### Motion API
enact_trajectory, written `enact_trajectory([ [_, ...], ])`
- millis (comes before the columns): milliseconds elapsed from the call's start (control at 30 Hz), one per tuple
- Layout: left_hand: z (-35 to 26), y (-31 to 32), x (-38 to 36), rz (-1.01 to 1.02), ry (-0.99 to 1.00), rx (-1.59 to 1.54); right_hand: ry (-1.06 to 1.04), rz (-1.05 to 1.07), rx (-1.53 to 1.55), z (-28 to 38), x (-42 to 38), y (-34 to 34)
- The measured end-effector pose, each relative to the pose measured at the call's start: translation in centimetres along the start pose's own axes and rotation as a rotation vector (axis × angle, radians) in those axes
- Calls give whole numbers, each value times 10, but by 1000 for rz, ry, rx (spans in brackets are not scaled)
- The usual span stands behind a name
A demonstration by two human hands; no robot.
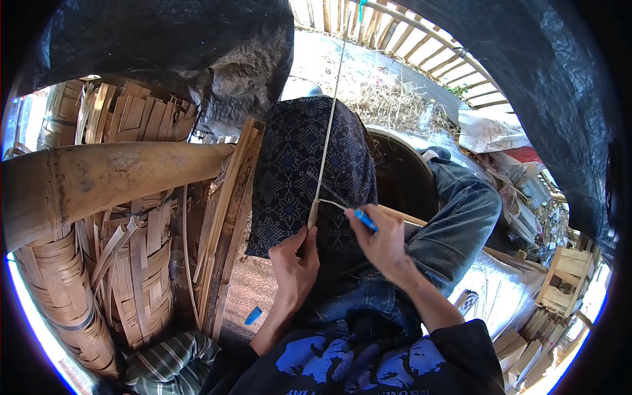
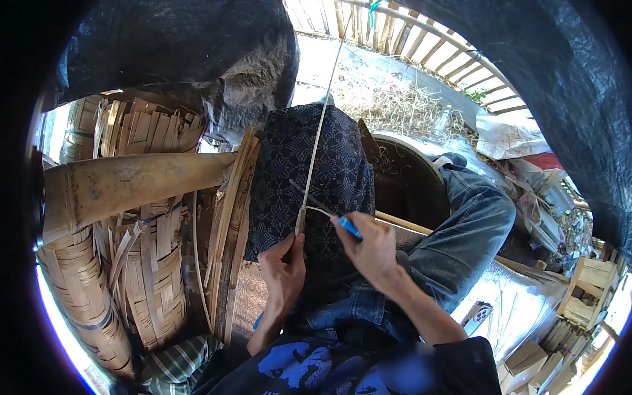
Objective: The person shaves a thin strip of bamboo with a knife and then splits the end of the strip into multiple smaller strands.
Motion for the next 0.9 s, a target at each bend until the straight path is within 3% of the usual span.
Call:
enact_trajectory([
  [67,-3,1,2,-9,-57,-41,114,-1,126,5,-20,12],
  [167,-7,4,4,-33,-109,-75,85,-25,282,-3,-31,29],
  [367,-7,-2,8,-17,-85,-90,116,-9,210,-9,-16,6],
  [433,-5,-11,11,19,-62,-81,302,47,203,-8,-4,-25],
  [467,-3,-15,14,84,-76,-80,192,-52,316,-18,3,-35],
  [533,-3,-14,19,147,-93,-80,-105,-329,103,-19,10,-65],
  [567,-3,-13,22,135,-146,-166,-107,-328,104,-14,3,-70],
  [633,-4,-12,27,125,-200,-252,89,-11,229,-10,-30,-72],
  [667,-6,-12,30,150,-299,-356,84,91,90,-8,-42,-66],
  [700,-7,-11,32,175,-397,-461,30,114,14,-5,-42,-58],
  [833,0,-10,30,206,-395,-483,-151,167,-86,-11,-26,-36],
  [900,3,-9,28,203,-387,-491,-106,180,-145,-13,-18,-29],
])
Point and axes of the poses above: each hand's wrist, its own x-axis towards the middle knuckle, its own y-axis out of the palm, z = x × y, the point moved 1 cm from there along x, towards the middle knuckle, and after that the axes turned 15 degrees about y, right-handed, at the moved point
